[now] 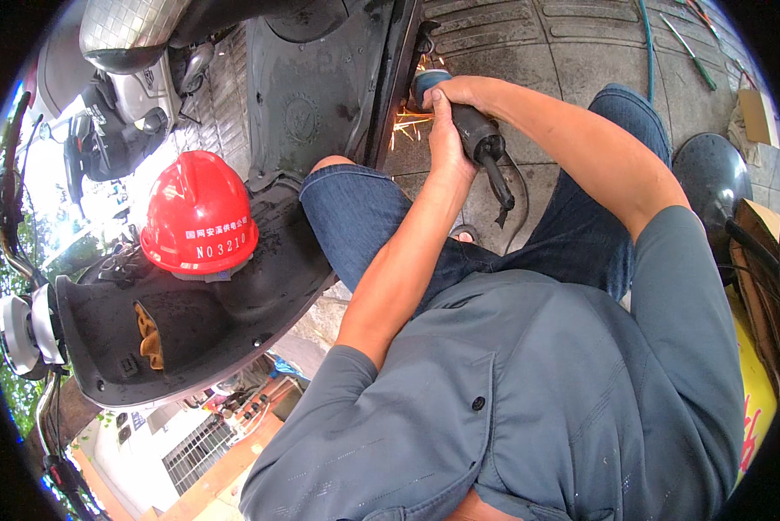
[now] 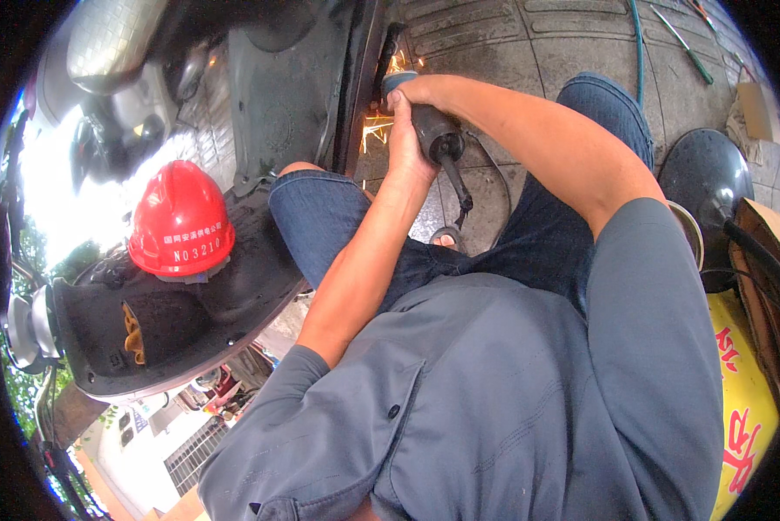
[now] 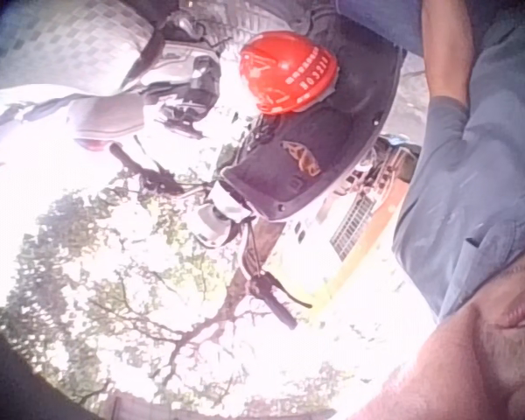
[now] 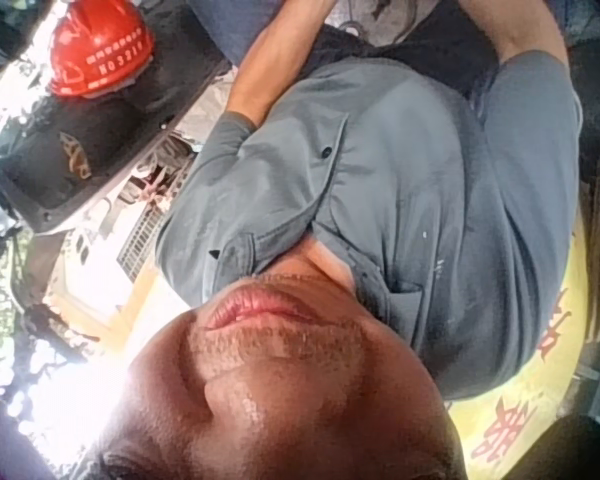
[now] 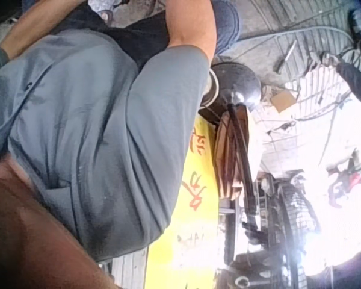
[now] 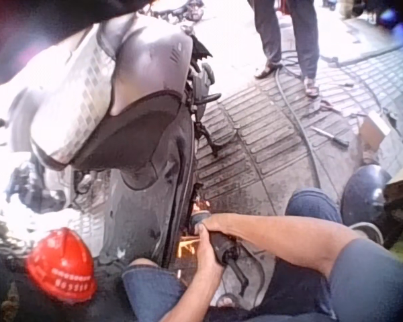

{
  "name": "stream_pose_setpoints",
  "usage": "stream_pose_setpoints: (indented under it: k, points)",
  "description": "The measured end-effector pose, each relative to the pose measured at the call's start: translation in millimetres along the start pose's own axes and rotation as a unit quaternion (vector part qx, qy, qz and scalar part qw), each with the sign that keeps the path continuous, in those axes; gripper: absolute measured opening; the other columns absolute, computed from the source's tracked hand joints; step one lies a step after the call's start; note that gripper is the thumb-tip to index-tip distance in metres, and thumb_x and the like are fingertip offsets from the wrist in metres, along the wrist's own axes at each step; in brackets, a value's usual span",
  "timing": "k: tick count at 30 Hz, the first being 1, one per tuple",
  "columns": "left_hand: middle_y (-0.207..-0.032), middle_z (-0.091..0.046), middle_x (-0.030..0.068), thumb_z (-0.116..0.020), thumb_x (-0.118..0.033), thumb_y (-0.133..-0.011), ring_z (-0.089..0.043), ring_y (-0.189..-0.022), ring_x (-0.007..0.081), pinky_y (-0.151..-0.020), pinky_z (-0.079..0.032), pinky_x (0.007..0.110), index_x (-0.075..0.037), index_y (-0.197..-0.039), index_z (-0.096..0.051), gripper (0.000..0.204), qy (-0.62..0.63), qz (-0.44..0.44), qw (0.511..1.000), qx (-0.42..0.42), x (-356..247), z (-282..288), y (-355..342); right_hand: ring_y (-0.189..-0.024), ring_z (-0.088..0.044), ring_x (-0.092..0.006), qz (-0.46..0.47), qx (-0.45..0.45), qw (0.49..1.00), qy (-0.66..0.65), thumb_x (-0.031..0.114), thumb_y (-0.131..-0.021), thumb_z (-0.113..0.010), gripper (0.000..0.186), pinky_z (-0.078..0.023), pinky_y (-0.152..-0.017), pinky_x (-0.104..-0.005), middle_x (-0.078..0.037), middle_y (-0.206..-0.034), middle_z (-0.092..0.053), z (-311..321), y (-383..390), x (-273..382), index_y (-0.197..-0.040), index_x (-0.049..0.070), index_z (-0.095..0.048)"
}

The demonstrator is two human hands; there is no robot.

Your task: The person prepares an angle grinder by plugging it in, checks the water/meter area, and then sits down to grind a metal component on the underside of a scooter.

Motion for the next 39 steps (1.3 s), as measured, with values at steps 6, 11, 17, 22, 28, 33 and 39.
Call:
stream_pose_setpoints:
  k: [6, 11, 17, 22, 28, 33, 39]
  points:
    - [-0.109, -0.059, 0.0103, -0.052, -0.061, -0.086, -0.059, -0.098, 0.0267, -0.086, -0.05, 0.042, -0.007, -0.122, -0.048, 0.065, 0.012, 0.0, 1.0, 0.016, 3.8, -0.5, -7.8, -0.066, -0.056, -0.0165, 0.006, 0.006, 1.0, 0.0, 0.03, -0.079, -0.067, 0.017, -0.048, -0.063, -0.0341, -0.002, -0.076, -0.063, 3.3, 0.5, 2.6, -0.079, 0.013, -0.067]
    - [-0.106, -0.06, 0.0095, -0.051, -0.062, -0.086, -0.06, -0.096, 0.0264, -0.083, -0.051, 0.043, -0.008, -0.121, -0.049, 0.064, 0.008, 0.01, 1.0, 0.012, 3.2, 5.5, -9.0, -0.057, -0.054, -0.0181, 0.028, 0.014, 0.999, 0.035, 0.025, -0.08, -0.064, 0.014, -0.046, -0.056, -0.0352, -0.003, -0.068, -0.061, -6.3, 17.2, 14.4, -0.073, 0.013, -0.063]
    - [-0.104, -0.06, 0.0089, -0.051, -0.062, -0.086, -0.061, -0.091, 0.0258, -0.077, -0.053, 0.041, -0.008, -0.119, -0.049, 0.064, -0.011, -0.013, 1.0, 0.015, 3.0, 2.4, -10.5, -0.063, -0.057, -0.0183, -0.008, -0.009, 1.0, 0.018, 0.031, -0.076, -0.068, 0.017, -0.049, -0.06, -0.0354, -0.005, -0.076, -0.063, 0.6, 12.7, 8.4, -0.078, 0.013, -0.067]
    - [-0.101, -0.061, 0.0089, -0.052, -0.062, -0.086, -0.061, -0.088, 0.026, -0.073, -0.054, 0.042, -0.01, -0.119, -0.049, 0.062, -0.001, -0.016, 1.0, -0.004, -0.6, 7.3, -12.2, -0.062, -0.056, -0.0165, 0.008, 0.018, 0.999, 0.03, 0.03, -0.075, -0.069, 0.016, -0.048, -0.059, -0.0343, -0.003, -0.074, -0.062, -3.9, 8.4, 9.7, -0.077, 0.014, -0.067]
    - [-0.099, -0.06, 0.0089, -0.05, -0.062, -0.086, -0.061, -0.084, 0.0264, -0.071, -0.054, 0.043, -0.011, -0.117, -0.05, 0.06, -0.007, 0.009, 1.0, -0.014, 1.6, 13.6, -15.1, -0.061, -0.055, -0.0147, 0.015, 0.036, 0.999, 0.001, 0.028, -0.076, -0.068, 0.015, -0.048, -0.06, -0.032, -0.001, -0.073, -0.062, -5.0, -11.5, -0.5, -0.075, 0.014, -0.067]
    - [-0.096, -0.06, 0.0092, -0.05, -0.063, -0.086, -0.062, -0.081, 0.0268, -0.068, -0.054, 0.043, -0.011, -0.116, -0.05, 0.06, -0.004, 0.004, 1.0, 0.007, 2.3, 5.5, -14.4, -0.062, -0.056, -0.0169, 0.018, 0.021, 0.999, 0.019, 0.028, -0.076, -0.068, 0.017, -0.048, -0.061, -0.0335, -0.004, -0.074, -0.062, 4.0, -23.4, -4.2, -0.078, 0.011, -0.066]
    - [-0.097, -0.061, 0.0094, -0.049, -0.063, -0.087, -0.062, -0.081, 0.0264, -0.068, -0.055, 0.042, -0.009, -0.116, -0.05, 0.061, -0.008, 0.007, 1.0, 0.007, 3.8, 8.4, -16.6, -0.064, -0.057, -0.019, 0.072, 0.026, 0.996, 0.036, 0.027, -0.074, -0.066, 0.02, -0.048, -0.061, -0.0363, -0.007, -0.077, -0.063, 2.7, -18.7, 3.9, -0.082, 0.009, -0.066]
Point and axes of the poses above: each hand's wrist, its own y-axis away from the middle knuckle, its own z-axis out of the back of the hand, x = y × z, the point moved 6 cm from there along -y, towards the middle knuckle
